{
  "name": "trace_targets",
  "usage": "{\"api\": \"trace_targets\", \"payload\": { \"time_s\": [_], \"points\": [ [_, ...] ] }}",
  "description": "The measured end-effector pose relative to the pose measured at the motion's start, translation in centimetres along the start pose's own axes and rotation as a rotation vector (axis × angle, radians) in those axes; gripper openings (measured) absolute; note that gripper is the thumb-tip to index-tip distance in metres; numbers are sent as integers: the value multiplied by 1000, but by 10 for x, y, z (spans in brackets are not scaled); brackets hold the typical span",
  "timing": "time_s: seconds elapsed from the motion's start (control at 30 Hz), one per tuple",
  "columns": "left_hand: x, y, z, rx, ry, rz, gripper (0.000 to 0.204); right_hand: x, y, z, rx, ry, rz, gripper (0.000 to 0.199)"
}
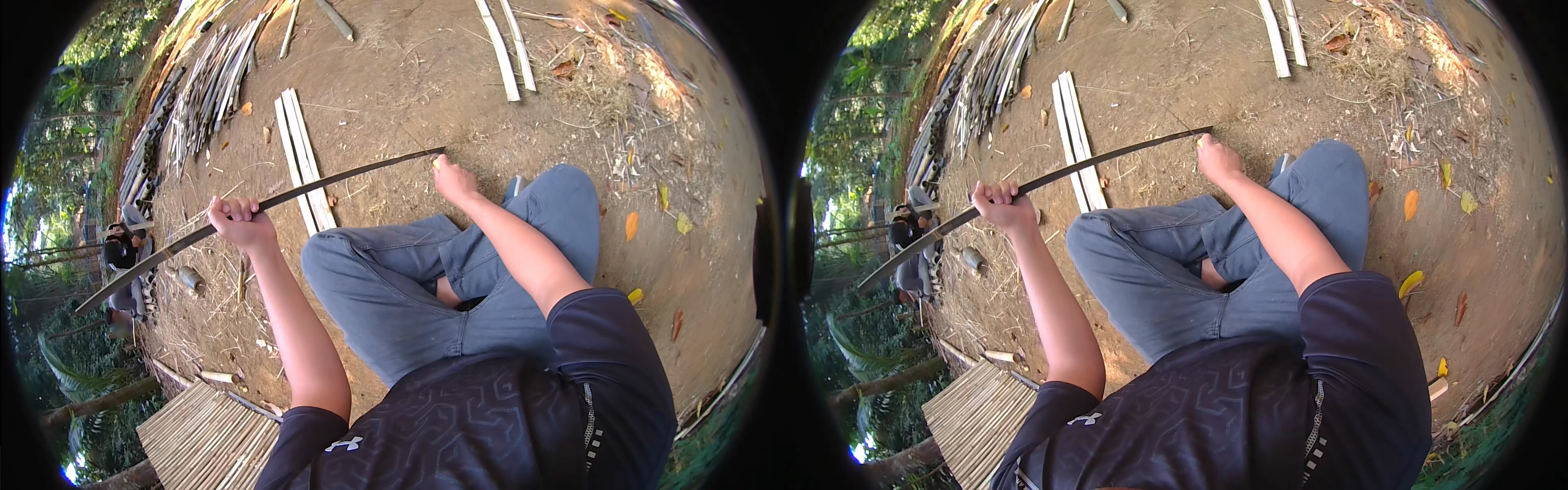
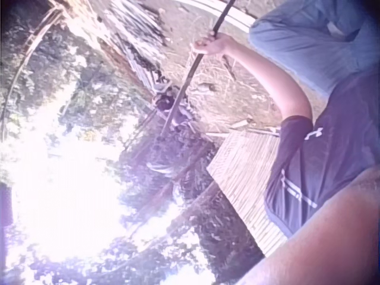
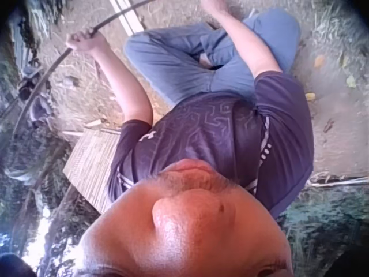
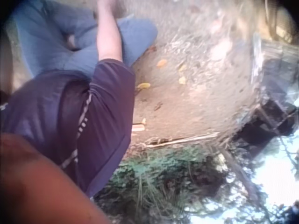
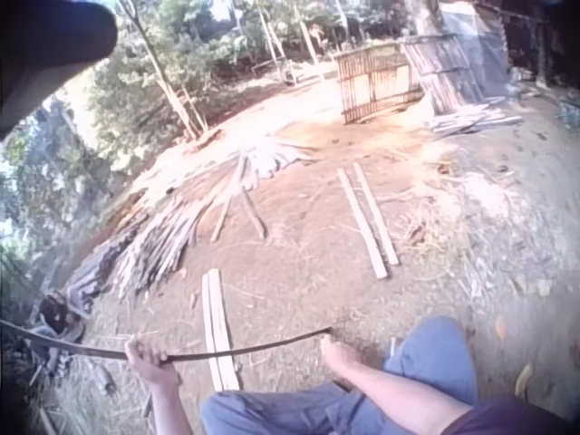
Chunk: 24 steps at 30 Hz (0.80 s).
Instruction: The person uses a knife to peel and strip the outer layer of a long bamboo piece while sitting on the ground, turning the bamboo and making several passes with the blade.
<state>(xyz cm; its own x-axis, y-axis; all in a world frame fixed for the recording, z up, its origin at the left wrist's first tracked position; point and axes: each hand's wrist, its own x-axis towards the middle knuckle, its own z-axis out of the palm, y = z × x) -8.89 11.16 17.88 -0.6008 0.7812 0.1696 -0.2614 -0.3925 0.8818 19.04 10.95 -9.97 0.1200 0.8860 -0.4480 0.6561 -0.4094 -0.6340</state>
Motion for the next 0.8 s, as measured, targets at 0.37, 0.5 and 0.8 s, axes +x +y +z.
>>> {"api": "trace_targets", "payload": {
  "time_s": [0.37,0.5,0.8],
  "points": [
    [-1,0,-2,-73,-221,-60,32,-60,-53,-57,-85,-45,-335,36],
    [2,-10,17,-145,-512,-99,29,-46,-31,-85,-140,-118,-251,36],
    [-2,-9,40,-226,-738,-62,26,-63,-21,-100,-174,-93,-295,32]
  ]
}}
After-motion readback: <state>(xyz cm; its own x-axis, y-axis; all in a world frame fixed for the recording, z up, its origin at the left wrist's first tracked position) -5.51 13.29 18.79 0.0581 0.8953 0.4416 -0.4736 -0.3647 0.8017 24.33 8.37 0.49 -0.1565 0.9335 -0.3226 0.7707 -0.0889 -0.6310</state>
